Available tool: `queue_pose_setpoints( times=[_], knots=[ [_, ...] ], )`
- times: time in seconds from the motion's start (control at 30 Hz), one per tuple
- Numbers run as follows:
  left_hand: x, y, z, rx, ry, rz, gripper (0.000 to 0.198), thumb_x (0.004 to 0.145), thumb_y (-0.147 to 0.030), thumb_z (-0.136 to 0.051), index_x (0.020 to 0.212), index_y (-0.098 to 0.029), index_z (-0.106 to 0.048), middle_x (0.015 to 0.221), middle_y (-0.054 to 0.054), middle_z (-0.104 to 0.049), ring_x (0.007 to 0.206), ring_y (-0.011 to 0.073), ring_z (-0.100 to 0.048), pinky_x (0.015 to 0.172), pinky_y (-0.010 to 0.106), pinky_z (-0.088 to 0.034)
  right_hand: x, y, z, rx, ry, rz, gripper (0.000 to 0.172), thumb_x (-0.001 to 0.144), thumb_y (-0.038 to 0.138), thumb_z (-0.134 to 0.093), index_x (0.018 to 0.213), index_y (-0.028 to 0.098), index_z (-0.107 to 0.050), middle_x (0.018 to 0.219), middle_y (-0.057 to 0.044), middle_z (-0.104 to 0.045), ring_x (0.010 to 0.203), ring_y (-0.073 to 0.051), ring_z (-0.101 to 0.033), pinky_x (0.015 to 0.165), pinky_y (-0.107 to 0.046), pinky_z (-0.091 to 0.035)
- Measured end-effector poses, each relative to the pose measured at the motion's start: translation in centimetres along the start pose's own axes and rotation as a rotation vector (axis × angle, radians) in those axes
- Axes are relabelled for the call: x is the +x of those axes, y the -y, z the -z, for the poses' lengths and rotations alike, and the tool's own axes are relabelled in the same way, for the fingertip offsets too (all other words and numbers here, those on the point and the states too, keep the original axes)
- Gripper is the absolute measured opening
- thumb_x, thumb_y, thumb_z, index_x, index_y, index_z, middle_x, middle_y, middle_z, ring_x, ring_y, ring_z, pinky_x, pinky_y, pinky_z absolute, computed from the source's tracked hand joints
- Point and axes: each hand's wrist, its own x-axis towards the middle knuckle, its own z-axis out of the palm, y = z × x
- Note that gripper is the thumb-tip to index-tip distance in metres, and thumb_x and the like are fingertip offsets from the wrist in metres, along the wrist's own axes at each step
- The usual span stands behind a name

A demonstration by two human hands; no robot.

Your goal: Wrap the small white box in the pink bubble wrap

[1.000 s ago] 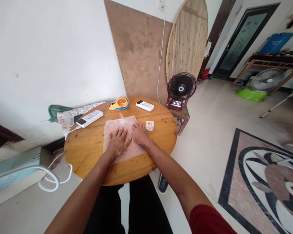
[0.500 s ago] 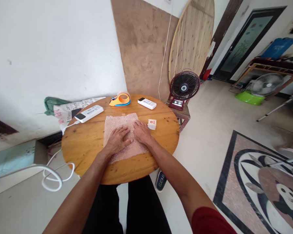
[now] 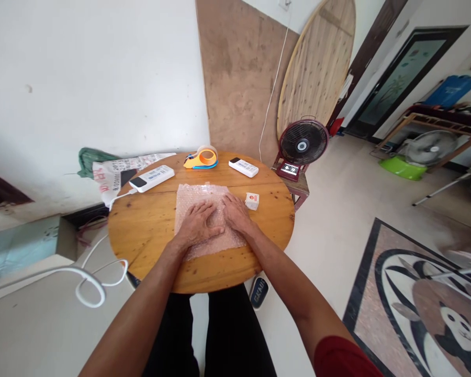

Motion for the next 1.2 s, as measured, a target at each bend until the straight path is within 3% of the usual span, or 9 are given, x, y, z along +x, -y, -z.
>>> queue_pose_setpoints(
  times=[0.57, 0.83, 1.03, 1.2],
  knots=[
    [0.0, 0.2, -0.3, -0.051, -0.054, -0.009, 0.092, 0.070, -0.066, -0.063, 0.144, -0.016, -0.041, 0.148, 0.015, -0.045, 0.142, 0.0342, -0.032, 0.117, 0.050, -0.019, -0.1, -0.1, -0.2, 0.077, -0.121, 0.059, 0.045, 0.089, 0.011, -0.038, 0.131, 0.007, -0.054, 0.139, -0.016, -0.052, 0.130, -0.026, -0.045, 0.112, -0.039, -0.033],
    [0.2, 0.4, -0.5, -0.062, -0.052, -0.006, 0.099, 0.070, -0.070, -0.061, 0.146, -0.012, -0.037, 0.149, 0.017, -0.043, 0.142, 0.0350, -0.031, 0.117, 0.050, -0.019, 0.3, -0.5, 0.1, 0.296, -0.320, 0.123, 0.041, 0.082, 0.008, -0.043, 0.115, 0.015, -0.065, 0.132, -0.012, -0.059, 0.122, -0.024, -0.050, 0.109, -0.040, -0.038],
    [0.1, 0.3, -0.4, -0.057, -0.044, -0.017, 0.098, 0.071, -0.071, -0.061, 0.146, -0.013, -0.038, 0.150, 0.019, -0.042, 0.142, 0.0346, -0.031, 0.117, 0.051, -0.018, 0.4, -1.1, 2.7, 0.439, -0.423, 0.118, 0.032, 0.086, 0.013, -0.044, 0.104, 0.020, -0.069, 0.125, -0.009, -0.063, 0.120, -0.020, -0.053, 0.108, -0.038, -0.039],
    [0.0, 0.2, -0.3, -0.043, -0.037, -0.002, 0.095, 0.072, -0.069, -0.060, 0.146, -0.013, -0.038, 0.151, 0.019, -0.040, 0.143, 0.0337, -0.030, 0.117, 0.051, -0.017, -0.4, -3.8, 6.1, 0.405, -0.325, 0.039, 0.030, 0.086, 0.023, -0.051, 0.111, 0.021, -0.067, 0.127, -0.009, -0.062, 0.123, -0.023, -0.052, 0.108, -0.041, -0.038]
  ],
)
